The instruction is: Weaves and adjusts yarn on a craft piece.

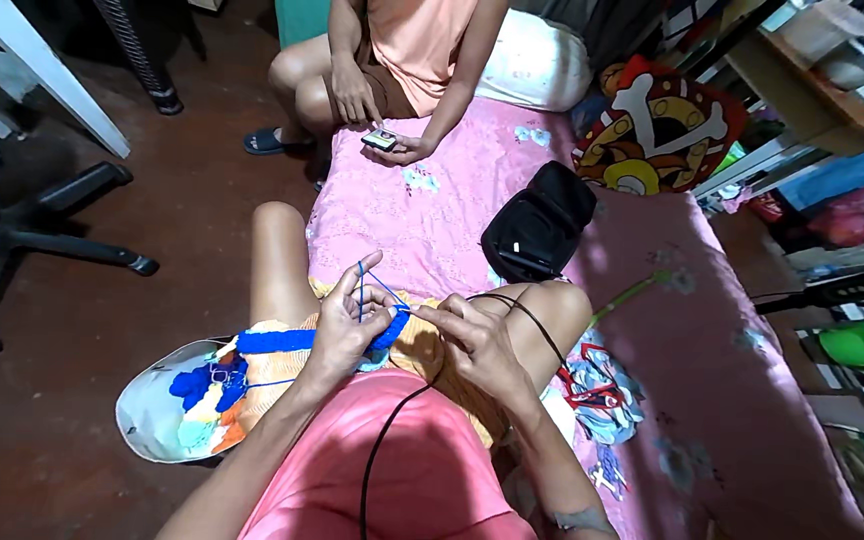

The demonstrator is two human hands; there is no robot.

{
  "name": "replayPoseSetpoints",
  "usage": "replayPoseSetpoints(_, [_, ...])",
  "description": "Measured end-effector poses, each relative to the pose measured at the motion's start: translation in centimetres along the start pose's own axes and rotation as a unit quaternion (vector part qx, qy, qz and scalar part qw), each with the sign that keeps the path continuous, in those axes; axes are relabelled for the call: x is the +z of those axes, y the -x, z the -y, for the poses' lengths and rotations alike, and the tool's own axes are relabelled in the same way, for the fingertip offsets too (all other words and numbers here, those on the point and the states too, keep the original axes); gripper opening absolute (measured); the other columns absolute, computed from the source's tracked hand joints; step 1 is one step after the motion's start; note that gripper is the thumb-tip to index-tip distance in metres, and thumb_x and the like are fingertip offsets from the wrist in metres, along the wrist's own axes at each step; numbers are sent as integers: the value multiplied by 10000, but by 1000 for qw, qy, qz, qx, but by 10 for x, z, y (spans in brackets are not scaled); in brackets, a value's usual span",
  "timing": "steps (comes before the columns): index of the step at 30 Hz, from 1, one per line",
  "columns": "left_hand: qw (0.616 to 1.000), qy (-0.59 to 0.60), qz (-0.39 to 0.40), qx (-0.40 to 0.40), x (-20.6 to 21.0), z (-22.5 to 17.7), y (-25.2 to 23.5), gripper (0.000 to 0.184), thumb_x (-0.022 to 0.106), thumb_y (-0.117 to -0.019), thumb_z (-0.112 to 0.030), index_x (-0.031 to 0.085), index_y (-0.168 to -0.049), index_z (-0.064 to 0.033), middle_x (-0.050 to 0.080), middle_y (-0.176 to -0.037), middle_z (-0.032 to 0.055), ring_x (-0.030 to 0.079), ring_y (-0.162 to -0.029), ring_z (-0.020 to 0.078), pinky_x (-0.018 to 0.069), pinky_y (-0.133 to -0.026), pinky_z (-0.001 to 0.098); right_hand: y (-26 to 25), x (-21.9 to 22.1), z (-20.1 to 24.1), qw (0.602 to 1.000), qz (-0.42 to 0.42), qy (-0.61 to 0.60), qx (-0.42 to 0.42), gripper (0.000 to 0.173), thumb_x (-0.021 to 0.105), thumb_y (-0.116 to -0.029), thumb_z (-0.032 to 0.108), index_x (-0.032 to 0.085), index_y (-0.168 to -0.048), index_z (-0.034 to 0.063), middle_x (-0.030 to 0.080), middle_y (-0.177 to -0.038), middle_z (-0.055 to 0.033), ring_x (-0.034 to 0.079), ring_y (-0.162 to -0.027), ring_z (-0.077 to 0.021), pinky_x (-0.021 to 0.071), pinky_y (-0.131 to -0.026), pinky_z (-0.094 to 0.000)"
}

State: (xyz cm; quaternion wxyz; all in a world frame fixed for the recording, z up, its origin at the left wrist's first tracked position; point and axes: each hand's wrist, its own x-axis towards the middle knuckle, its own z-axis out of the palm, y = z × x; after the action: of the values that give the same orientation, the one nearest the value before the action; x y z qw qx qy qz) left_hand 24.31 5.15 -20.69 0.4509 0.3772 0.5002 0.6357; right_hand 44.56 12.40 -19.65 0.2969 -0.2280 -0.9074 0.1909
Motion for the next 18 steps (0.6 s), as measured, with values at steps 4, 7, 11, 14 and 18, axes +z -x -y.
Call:
replayPoseSetpoints(4, [998, -49, -26, 39, 3, 1, 2, 732, 679, -819, 5, 427, -1505, -39, 714, -885, -4, 692, -736, 66, 580, -674, 195, 0, 4, 8, 998, -17, 63, -3, 423, 581, -847, 9, 771, -1201, 143, 654, -832, -90, 618, -660, -199, 505, -544, -344])
replayPoseSetpoints(7, [988, -90, -32, 118, 4, 13, 3, 699, 653, -845, 1, 431, -1506, -34, 696, -876, -20, 672, -740, 44, 568, -681, 180, 1, 12, 14, 994, -34, 106, 1, 413, 597, -848, 31, 766, -1208, 143, 650, -832, -95, 626, -658, -215, 505, -525, -348])
replayPoseSetpoints(11, [967, -140, -46, 209, 7, 25, 4, 684, 642, -869, -28, 411, -1511, 16, 702, -924, 10, 680, -812, 56, 580, -738, 205, 4, 26, 25, 984, -80, 161, 18, 419, 602, -835, 30, 770, -1204, 139, 641, -813, -84, 617, -652, -209, 497, -514, -330])
replayPoseSetpoints(14, [967, -125, -55, 213, 11, 29, 4, 673, 656, -882, -27, 402, -1500, 55, 698, -964, 33, 686, -842, 64, 587, -763, 207, 7, 40, 31, 978, -118, 170, 34, 403, 632, -823, 54, 772, -1196, 113, 645, -826, -91, 621, -651, -212, 503, -511, -324])
replayPoseSetpoints(18, [960, -117, -73, 242, 13, 35, 1, 633, 636, -897, 7, 399, -1474, 116, 720, -965, 48, 703, -846, 61, 598, -769, 212, 6, 51, 38, 975, -142, 157, 72, 444, 618, -797, 19, 765, -1209, 96, 637, -831, -88, 615, -643, -201, 500, -501, -315])
